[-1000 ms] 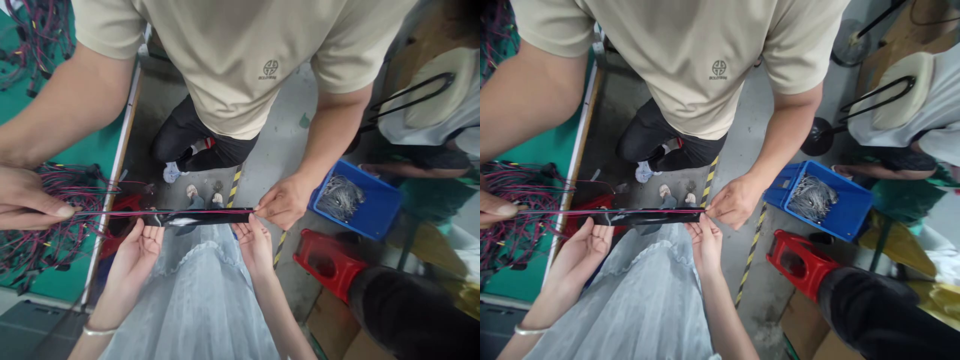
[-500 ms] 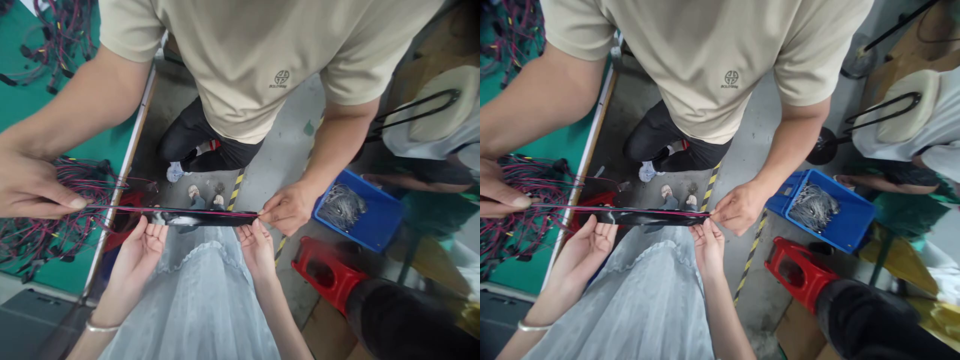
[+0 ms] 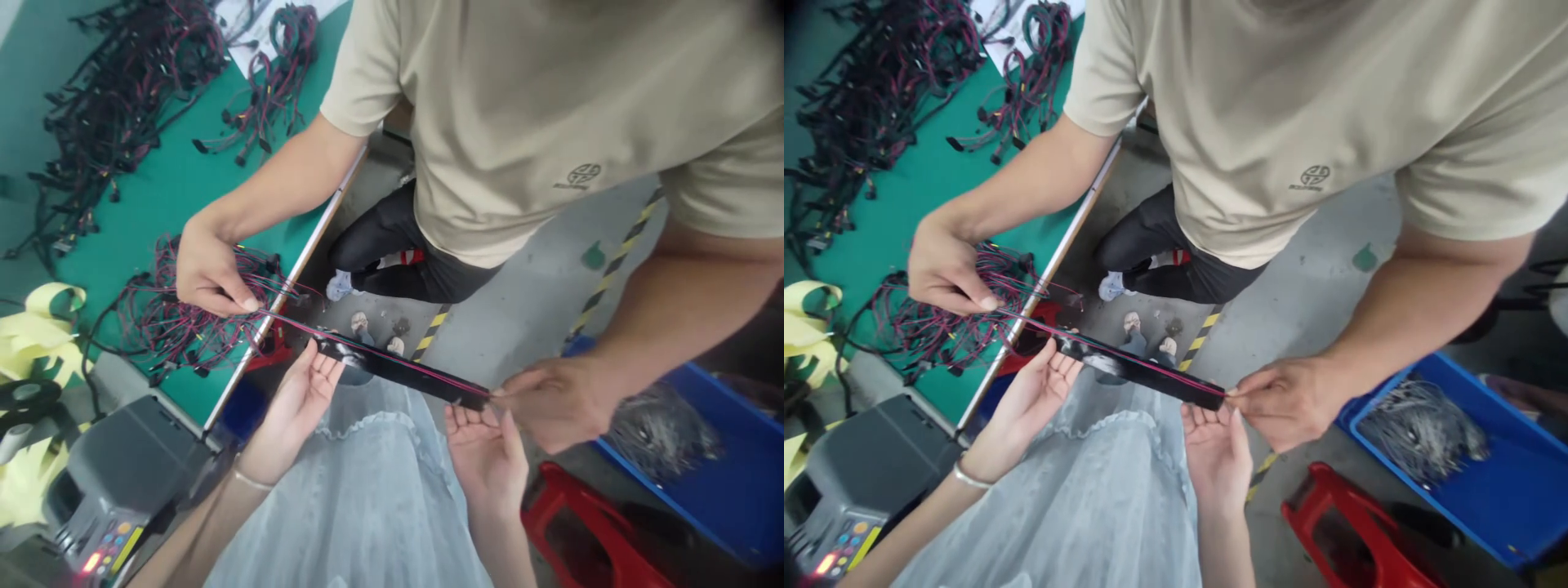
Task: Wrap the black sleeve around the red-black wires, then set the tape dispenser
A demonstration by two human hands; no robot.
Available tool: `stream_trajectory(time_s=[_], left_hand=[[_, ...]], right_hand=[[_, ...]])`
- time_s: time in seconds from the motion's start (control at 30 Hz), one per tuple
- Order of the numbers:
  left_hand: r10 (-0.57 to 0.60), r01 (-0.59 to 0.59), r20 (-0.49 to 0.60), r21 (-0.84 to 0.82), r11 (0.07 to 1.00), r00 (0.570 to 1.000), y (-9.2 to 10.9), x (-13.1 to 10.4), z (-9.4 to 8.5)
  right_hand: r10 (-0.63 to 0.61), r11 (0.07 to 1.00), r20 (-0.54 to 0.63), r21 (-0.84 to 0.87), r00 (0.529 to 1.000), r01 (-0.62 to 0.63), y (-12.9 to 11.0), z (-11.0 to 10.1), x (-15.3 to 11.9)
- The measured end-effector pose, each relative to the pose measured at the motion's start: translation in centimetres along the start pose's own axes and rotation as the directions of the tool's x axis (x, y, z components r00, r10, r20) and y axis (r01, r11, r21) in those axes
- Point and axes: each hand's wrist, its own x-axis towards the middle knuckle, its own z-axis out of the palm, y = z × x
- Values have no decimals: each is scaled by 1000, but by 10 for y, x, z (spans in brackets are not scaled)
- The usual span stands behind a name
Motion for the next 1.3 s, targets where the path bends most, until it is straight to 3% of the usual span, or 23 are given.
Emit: stream_trajectory(time_s=[0.17,0.37,0.6,0.77,0.93,1.3], left_hand=[[-32,32,-7,40,999,999,2,9,-3],[-94,105,-96,108,989,991,4,16,-1],[-82,100,-133,134,986,988,1,28,-7],[20,-15,-41,116,993,999,1,26,-5],[79,-79,3,97,992,997,3,13,-2],[142,-149,80,95,984,987,5,5,1]], right_hand=[[-15,999,-114,-47,993,9,3,3,2],[-43,997,-117,-63,992,36,6,3,3],[-22,999,-108,-38,994,18,8,0,4],[-47,996,-64,-81,997,42,10,-3,6],[-23,999,-102,-43,995,18,10,0,5],[-21,999,-99,-49,995,17,11,0,6]])
